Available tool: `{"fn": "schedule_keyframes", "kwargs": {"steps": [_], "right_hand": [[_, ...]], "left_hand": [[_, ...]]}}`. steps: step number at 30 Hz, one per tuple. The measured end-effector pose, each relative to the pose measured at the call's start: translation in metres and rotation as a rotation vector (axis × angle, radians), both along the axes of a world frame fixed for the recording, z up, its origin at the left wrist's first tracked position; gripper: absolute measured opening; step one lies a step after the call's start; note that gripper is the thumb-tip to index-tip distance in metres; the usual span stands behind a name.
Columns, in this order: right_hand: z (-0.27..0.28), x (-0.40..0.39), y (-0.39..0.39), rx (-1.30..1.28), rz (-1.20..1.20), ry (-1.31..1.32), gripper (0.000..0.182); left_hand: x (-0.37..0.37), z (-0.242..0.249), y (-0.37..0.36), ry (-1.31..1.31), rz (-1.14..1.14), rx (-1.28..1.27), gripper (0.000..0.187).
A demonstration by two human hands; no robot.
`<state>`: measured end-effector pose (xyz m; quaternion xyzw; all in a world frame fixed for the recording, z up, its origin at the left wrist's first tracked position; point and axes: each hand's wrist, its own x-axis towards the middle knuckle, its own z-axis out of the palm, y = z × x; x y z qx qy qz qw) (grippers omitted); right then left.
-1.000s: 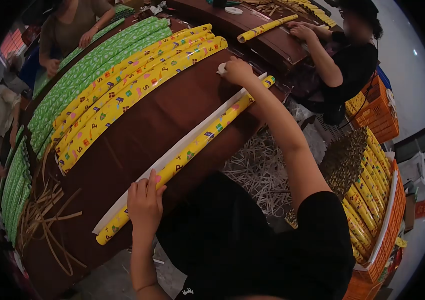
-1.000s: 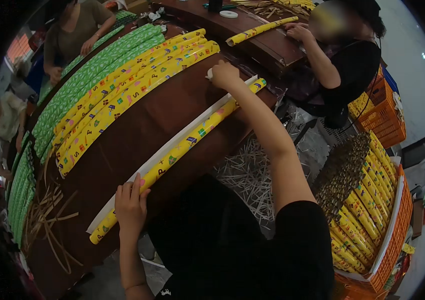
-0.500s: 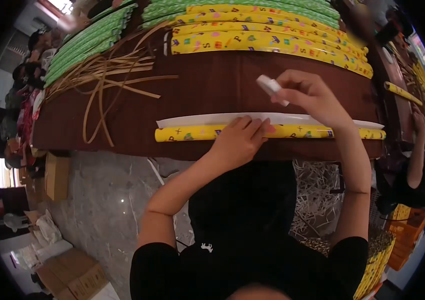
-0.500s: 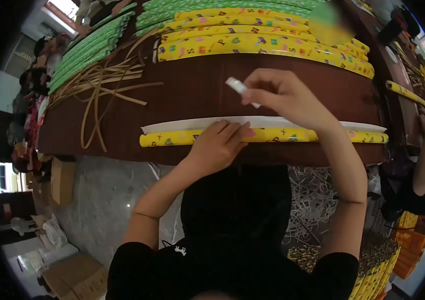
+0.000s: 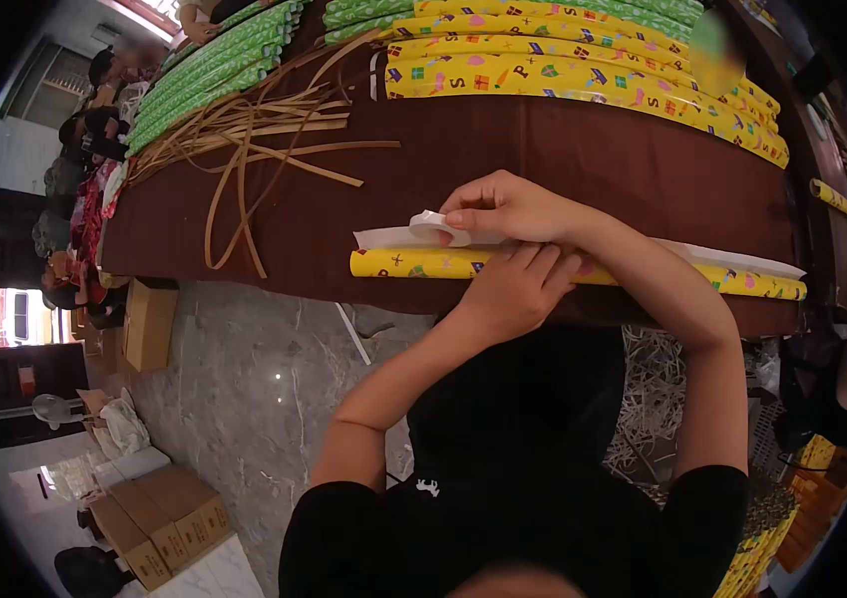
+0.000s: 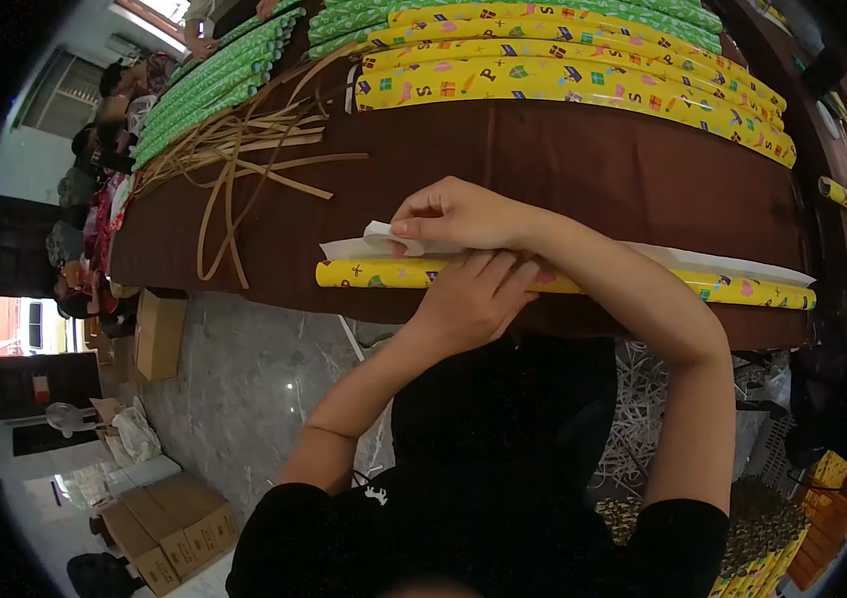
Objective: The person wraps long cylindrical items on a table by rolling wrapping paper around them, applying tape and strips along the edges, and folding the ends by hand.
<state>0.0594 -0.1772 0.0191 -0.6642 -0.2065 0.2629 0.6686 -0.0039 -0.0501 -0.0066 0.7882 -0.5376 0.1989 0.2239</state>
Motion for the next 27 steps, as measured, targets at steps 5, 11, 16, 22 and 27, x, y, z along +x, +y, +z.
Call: {"fn": "schedule_keyframes", "kwargs": {"steps": [5, 11, 16, 22, 27], "right_hand": [[-0.004, -0.006, 0.004, -0.094, 0.009, -0.1, 0.032], [-0.012, -0.012, 0.009, -0.256, -0.075, -0.777, 0.027], [-0.008, -0.017, 0.011, -0.232, -0.082, -0.89, 0.025], [-0.01, -0.017, 0.011, -0.226, -0.088, -0.867, 0.024], [0.0, -0.02, 0.009, -0.254, -0.113, -0.752, 0.031]], "left_hand": [[-0.017, 0.007, 0.014, -0.169, 0.009, -0.188, 0.038], [-0.01, 0.028, 0.065, 0.019, 0.679, -0.449, 0.038], [-0.019, 0.008, 0.085, 0.452, 0.62, -0.564, 0.022], [-0.018, 0.011, 0.09, 0.351, 0.56, -0.557, 0.013], [-0.014, 0.012, 0.106, 0.427, 0.602, -0.521, 0.01]]}}
